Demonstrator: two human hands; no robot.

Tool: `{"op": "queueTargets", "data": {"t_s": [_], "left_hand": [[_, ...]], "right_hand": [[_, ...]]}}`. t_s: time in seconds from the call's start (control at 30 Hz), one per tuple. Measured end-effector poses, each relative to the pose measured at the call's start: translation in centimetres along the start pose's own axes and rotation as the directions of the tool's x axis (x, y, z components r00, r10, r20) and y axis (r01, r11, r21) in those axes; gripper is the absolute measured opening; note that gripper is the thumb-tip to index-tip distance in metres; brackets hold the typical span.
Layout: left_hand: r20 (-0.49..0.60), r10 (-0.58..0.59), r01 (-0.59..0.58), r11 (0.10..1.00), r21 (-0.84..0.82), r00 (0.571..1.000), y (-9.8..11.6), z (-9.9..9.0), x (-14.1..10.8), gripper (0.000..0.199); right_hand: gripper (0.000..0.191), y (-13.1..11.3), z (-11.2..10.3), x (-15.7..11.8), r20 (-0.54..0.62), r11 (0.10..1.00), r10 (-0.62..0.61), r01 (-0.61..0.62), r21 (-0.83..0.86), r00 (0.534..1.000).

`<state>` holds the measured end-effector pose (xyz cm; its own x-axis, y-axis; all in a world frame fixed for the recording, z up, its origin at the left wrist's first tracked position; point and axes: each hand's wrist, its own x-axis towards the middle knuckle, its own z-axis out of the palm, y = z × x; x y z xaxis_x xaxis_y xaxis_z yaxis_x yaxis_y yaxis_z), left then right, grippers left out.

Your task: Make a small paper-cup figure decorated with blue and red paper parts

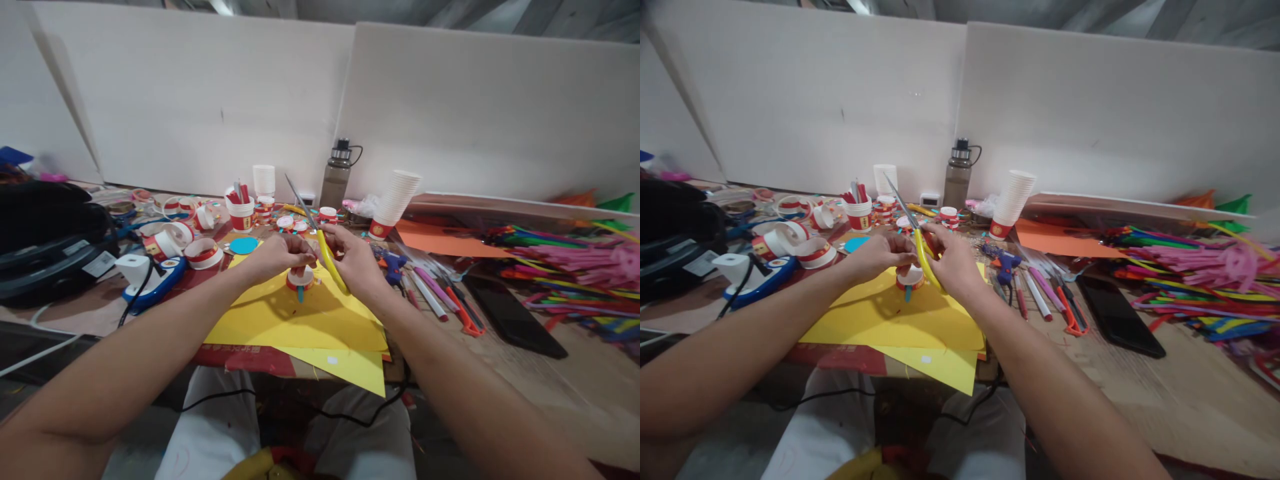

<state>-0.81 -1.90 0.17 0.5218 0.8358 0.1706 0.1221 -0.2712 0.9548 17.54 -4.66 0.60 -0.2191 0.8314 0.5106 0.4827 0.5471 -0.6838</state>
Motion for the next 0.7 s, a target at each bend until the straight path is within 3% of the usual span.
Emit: {"op": "queueTargets", "data": {"t_s": [0.4,0.7], "left_hand": [[0.010,-0.024,0.024,1.000,-0.020,1.000,0.65,0.30,-0.13,0.012],[-0.014,-0.015,0.015,1.000,0.016,1.000,0.06,0.07,0.04,0.009]], "right_hand": [[0.049,0.11,0.27,-0.10,0.026,0.999,-0.030,0.029,0.024,0.999],[0.054,0.32,0.41,0.05,0.049,0.985,0.055,-0.062,0.161,0.997]]}}
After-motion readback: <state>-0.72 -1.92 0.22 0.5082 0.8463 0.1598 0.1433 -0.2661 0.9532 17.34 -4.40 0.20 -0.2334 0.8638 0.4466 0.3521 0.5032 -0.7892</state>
